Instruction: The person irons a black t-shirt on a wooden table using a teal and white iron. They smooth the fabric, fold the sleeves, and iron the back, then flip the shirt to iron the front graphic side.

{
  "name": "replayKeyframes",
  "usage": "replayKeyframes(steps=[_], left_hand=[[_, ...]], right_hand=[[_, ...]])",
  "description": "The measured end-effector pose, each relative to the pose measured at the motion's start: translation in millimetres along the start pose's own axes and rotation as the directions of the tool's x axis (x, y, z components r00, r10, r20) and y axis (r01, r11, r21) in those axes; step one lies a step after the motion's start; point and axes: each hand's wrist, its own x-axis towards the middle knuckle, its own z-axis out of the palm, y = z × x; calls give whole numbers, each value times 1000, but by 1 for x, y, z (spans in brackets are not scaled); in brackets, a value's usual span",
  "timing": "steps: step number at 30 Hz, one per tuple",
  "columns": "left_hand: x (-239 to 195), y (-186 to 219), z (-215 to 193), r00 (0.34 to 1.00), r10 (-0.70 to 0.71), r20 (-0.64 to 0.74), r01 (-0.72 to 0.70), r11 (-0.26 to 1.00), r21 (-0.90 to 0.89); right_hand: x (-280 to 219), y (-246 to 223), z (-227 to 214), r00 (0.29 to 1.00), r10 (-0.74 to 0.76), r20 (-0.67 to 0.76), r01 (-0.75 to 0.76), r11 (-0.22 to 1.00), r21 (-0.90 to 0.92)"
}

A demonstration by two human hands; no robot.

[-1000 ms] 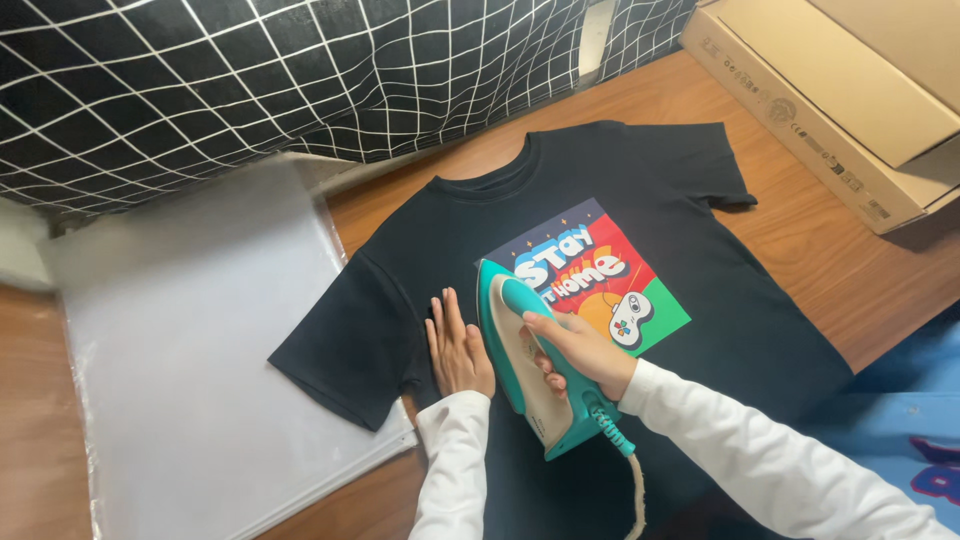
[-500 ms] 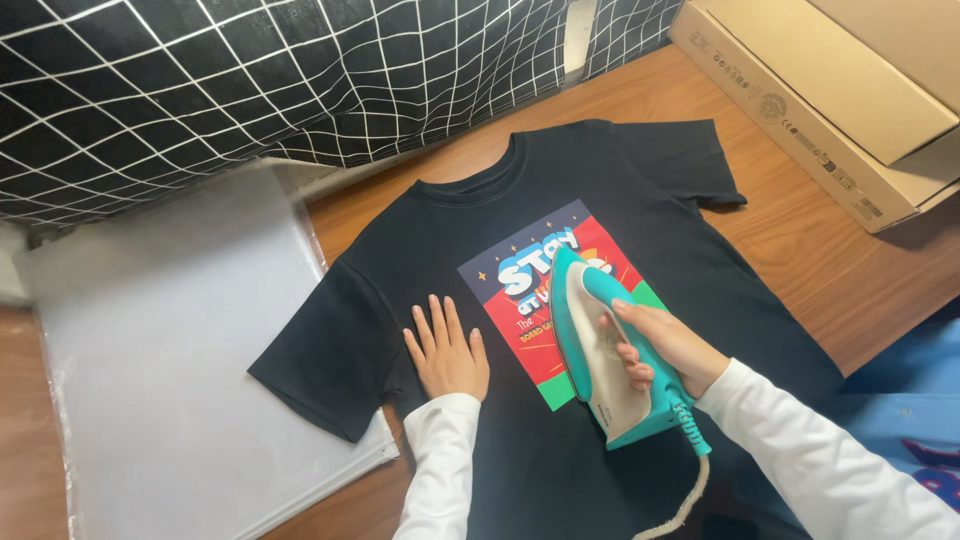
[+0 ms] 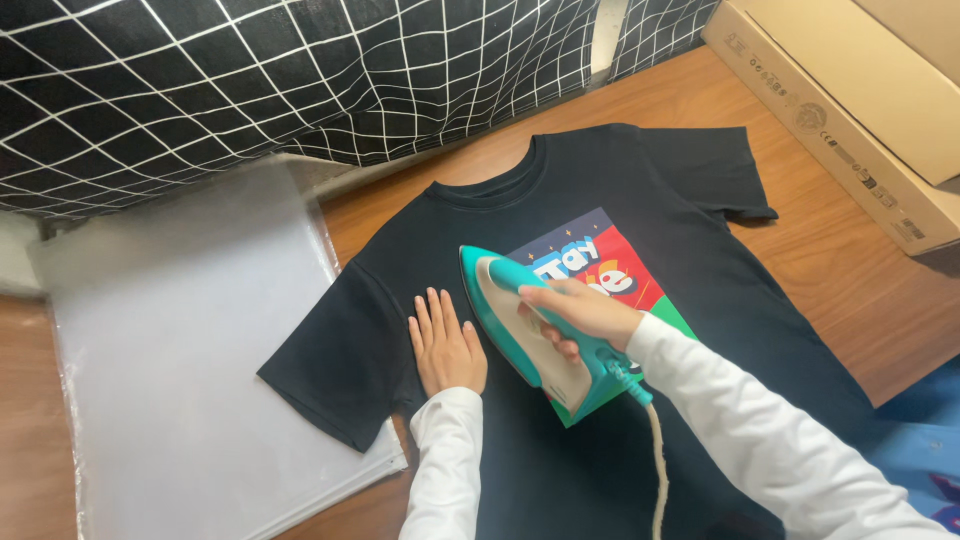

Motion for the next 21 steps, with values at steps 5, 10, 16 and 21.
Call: replayKeyframes(steps=[5, 10, 16, 21], left_hand=[[1, 3, -4, 999, -9, 49, 5, 997, 78], [2, 4, -5, 994, -30, 108, 17, 992, 125], [1, 4, -4, 996, -16, 86, 4, 991, 135], [2, 5, -5, 994, -24, 102, 8, 988, 156]], right_hand=[[12, -14, -16, 999, 5, -41, -5, 1000, 2], [8, -14, -38, 994, 24, -111, -14, 996, 92], [-5, -16, -59, 969, 28, -247, 6, 991, 137], [4, -23, -76, 946, 21, -323, 44, 980, 192]])
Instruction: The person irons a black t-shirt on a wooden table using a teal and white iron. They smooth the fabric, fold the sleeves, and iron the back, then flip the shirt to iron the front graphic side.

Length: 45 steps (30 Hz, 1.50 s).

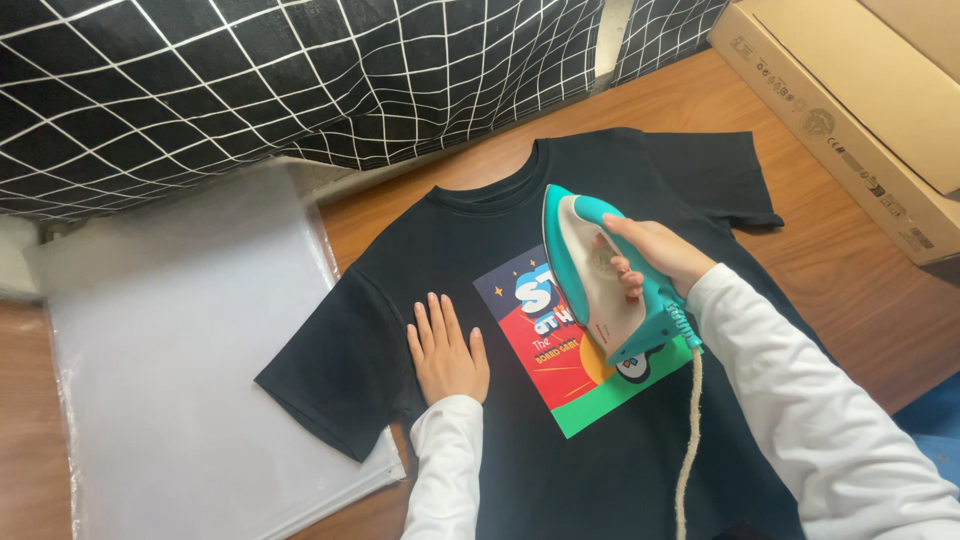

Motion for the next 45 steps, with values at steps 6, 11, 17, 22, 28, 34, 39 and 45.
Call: replayKeyframes(steps=[6, 11, 17, 22, 28, 34, 39, 45], left_hand=[[0, 0, 0, 1000, 3, 20, -3, 1000, 3], [1, -1, 0, 1000, 23, 20, -23, 1000, -9], [1, 1, 2, 996, 84, 16, -83, 996, -38], [1, 2, 5, 997, 73, 40, -73, 997, 5], [2, 0, 12, 998, 52, 39, -53, 997, 47], [2, -3, 15, 997, 61, 47, -64, 996, 54], [0, -4, 17, 997, 70, 36, -72, 995, 67], [0, -2, 23, 997, 72, 18, -73, 993, 88]], right_hand=[[41, -17, -12, 999, -48, -14, 49, 996, 68], [65, -32, -21, 995, -96, 35, 92, 992, 87], [63, -25, -21, 998, -62, 10, 59, 985, 163], [33, 3, -13, 1000, 4, -21, 2, 967, 254], [-6, 23, -24, 999, 47, -18, -45, 995, 91], [-15, 29, -67, 998, 22, -65, -18, 998, 59], [-13, 27, -111, 993, -43, -114, 48, 998, 40], [-11, 30, -113, 1000, 10, 6, -10, 998, 61]])
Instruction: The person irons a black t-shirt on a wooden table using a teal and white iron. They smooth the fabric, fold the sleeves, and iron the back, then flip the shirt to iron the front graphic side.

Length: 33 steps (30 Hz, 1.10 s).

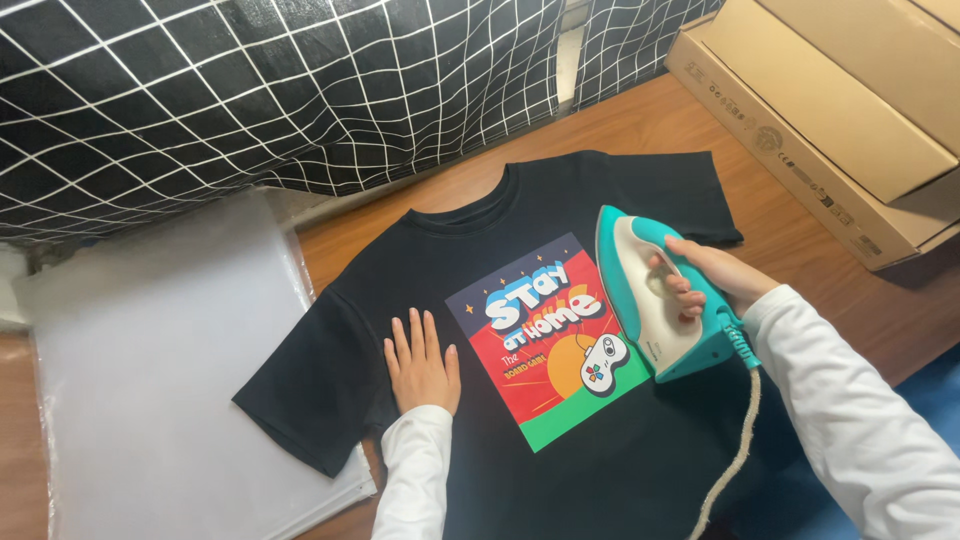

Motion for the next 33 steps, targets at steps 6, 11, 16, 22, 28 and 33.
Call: replayKeyframes(steps=[6, 11, 16, 22, 28, 33], left_hand=[[13, 13, 1, 999, -37, 19, 36, 998, 50], [24, 16, -11, 997, -69, 19, 68, 995, 72], [24, 18, -15, 994, -105, 13, 104, 992, 70], [24, 19, -14, 995, -100, -16, 101, 994, 52], [24, 19, -17, 994, -108, -1, 108, 992, 63], [24, 19, -20, 993, -111, 31, 108, 992, 70]], right_hand=[[12, -21, 26, 996, 27, 88, -18, 995, -101], [56, -42, 34, 996, -72, 59, 74, 997, -30], [109, -43, 35, 989, -147, -18, 148, 984, 96], [92, -37, 47, 994, -104, -41, 110, 977, 185], [48, -31, 61, 1000, -1, 19, 0, 997, 71], [50, -43, 65, 995, 4, 98, 6, 994, -108]])
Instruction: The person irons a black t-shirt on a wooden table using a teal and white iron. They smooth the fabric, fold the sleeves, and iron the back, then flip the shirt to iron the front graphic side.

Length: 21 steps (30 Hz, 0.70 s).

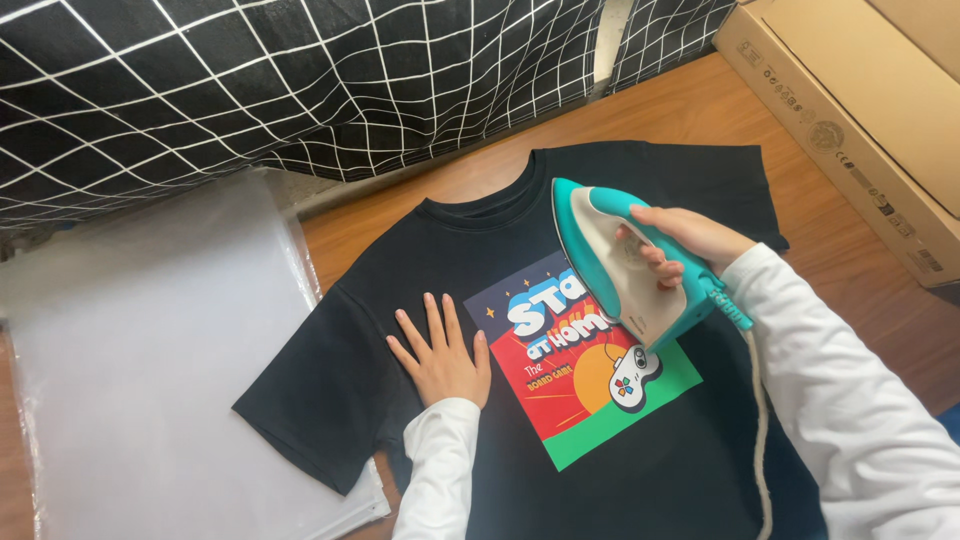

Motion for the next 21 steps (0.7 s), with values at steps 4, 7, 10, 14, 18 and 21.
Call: replayKeyframes(steps=[4, 7, 10, 14, 18, 21], left_hand=[[-1, 0, 2, 1000, 5, -7, -5, 1000, -5], [0, -2, 2, 1000, 2, -9, -2, 1000, -3], [0, -2, 0, 1000, 6, 4, -5, 1000, -28], [1, -1, 0, 1000, 3, 12, -2, 999, -40], [0, -1, 1, 1000, 0, 15, 0, 999, -40], [0, -1, 4, 1000, 1, 13, -1, 999, -37]], right_hand=[[17, -7, -4, 995, -77, -62, 80, 996, 41], [39, -4, -16, 981, -149, -122, 164, 978, 129], [37, -1, -16, 974, -147, -171, 181, 961, 207], [18, 14, -11, 984, -76, -162, 115, 962, 247], [-19, 35, -3, 994, 5, -110, 13, 986, 166], [-45, 52, -8, 993, 60, -99, -55, 997, 59]])
